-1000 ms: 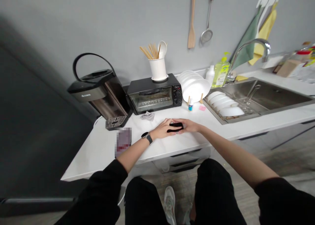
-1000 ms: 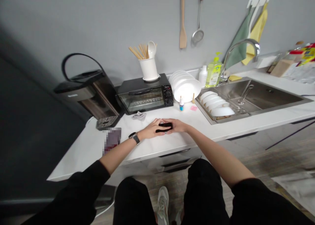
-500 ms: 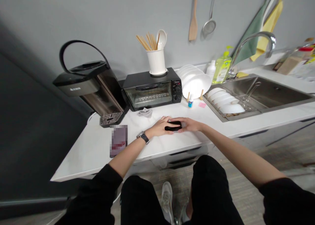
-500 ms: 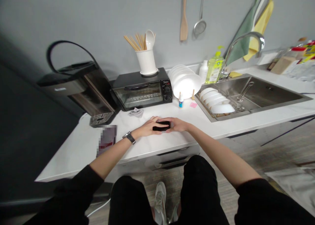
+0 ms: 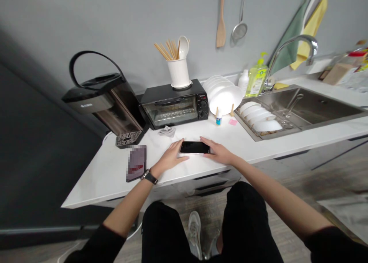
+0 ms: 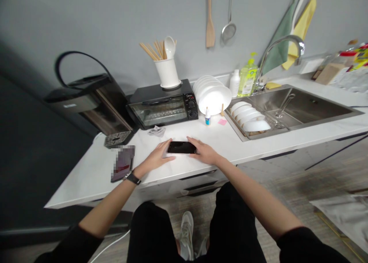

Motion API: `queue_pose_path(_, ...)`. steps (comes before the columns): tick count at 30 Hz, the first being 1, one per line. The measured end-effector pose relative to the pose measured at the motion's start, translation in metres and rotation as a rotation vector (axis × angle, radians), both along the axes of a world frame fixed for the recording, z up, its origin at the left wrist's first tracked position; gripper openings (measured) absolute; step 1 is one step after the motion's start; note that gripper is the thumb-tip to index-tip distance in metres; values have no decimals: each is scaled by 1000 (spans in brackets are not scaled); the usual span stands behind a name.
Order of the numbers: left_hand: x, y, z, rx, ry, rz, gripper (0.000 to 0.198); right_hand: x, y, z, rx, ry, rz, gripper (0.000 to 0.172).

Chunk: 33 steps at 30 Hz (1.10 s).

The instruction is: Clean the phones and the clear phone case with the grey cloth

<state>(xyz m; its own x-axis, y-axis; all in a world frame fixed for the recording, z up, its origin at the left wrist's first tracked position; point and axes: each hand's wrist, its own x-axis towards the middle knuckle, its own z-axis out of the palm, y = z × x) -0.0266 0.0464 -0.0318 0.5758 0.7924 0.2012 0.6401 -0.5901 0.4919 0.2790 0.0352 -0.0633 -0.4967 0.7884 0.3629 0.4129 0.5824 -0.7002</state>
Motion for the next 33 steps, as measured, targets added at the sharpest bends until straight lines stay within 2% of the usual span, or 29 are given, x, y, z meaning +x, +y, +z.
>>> queue_pose_path(3,-6,-8,-15,10,-104,109,88,-6,10,9,14,74,-144,41)
queue_pose_path(5,-5,-8,-19,32,-114,141,89,-19,27,20,31,89,-203,31)
queue_pose_path(9,-4,-9,-18,86,-61,178,94,-58,69,42,48,16,-108,19)
queue_pose_path(12,-5,-12,-17,120,-44,171,91,-72,85,48,33,-47,-8,27)
queue_pose_path(14,-5,-13,-17,135,-35,169,88,-65,81,43,5,-114,64,48)
queue_pose_path(16,-5,-13,-17,140,-31,167,84,-49,66,32,-13,-172,114,73)
queue_pose_path(17,-5,-13,-17,141,-32,167,83,-41,56,26,-10,-180,116,78)
queue_pose_path(21,-6,-10,-17,114,-60,146,78,-27,23,9,74,-155,52,78)
queue_pose_path(24,-8,-6,-18,38,-137,147,55,-32,16,8,120,-183,44,82)
queue_pose_path(26,-8,-3,-19,3,-166,165,46,-35,17,9,142,-183,47,80)
queue_pose_path(30,-8,1,-19,-18,-148,183,54,-34,18,9,162,-163,43,77)
queue_pose_path(33,-9,0,-18,-35,-131,170,53,-33,18,5,137,-149,44,79)
